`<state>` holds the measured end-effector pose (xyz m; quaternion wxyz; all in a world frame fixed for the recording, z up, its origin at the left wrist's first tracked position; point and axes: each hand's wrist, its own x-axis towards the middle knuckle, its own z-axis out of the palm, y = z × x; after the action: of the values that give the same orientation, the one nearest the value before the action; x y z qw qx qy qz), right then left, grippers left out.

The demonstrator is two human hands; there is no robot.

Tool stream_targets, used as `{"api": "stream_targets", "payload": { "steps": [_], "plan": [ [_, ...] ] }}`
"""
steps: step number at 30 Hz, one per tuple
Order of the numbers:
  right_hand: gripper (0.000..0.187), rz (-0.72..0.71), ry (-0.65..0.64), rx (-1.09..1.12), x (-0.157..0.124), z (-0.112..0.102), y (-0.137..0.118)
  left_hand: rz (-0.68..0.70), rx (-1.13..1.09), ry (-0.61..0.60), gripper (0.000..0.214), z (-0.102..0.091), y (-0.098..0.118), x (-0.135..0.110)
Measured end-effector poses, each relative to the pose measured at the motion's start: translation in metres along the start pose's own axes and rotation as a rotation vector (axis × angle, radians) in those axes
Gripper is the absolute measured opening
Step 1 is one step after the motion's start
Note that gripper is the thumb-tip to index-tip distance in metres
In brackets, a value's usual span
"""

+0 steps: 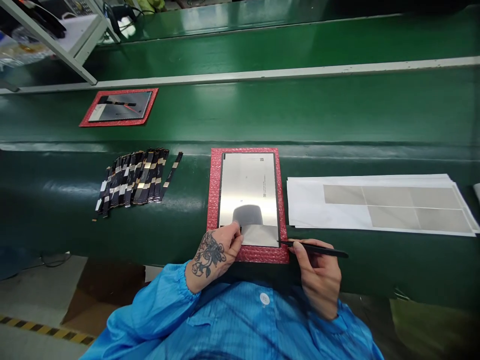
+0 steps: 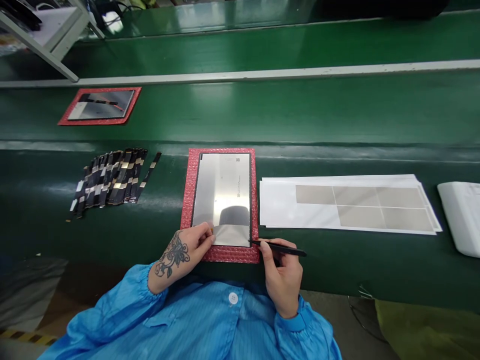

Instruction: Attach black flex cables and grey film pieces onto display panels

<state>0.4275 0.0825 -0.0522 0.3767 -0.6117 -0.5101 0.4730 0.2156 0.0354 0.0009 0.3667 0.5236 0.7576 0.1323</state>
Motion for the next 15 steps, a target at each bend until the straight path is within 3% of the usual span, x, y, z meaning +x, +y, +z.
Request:
{"api": "stream_targets", "payload": {
  "steps": [15],
  "plan": [
    [0.031,0.03,0.01,-0.011,-0.0014,0.0002,-0.0095,-0.061,0.16,-0.022,0.023,-0.0055,-0.0058,0.0024]
  ]
}}
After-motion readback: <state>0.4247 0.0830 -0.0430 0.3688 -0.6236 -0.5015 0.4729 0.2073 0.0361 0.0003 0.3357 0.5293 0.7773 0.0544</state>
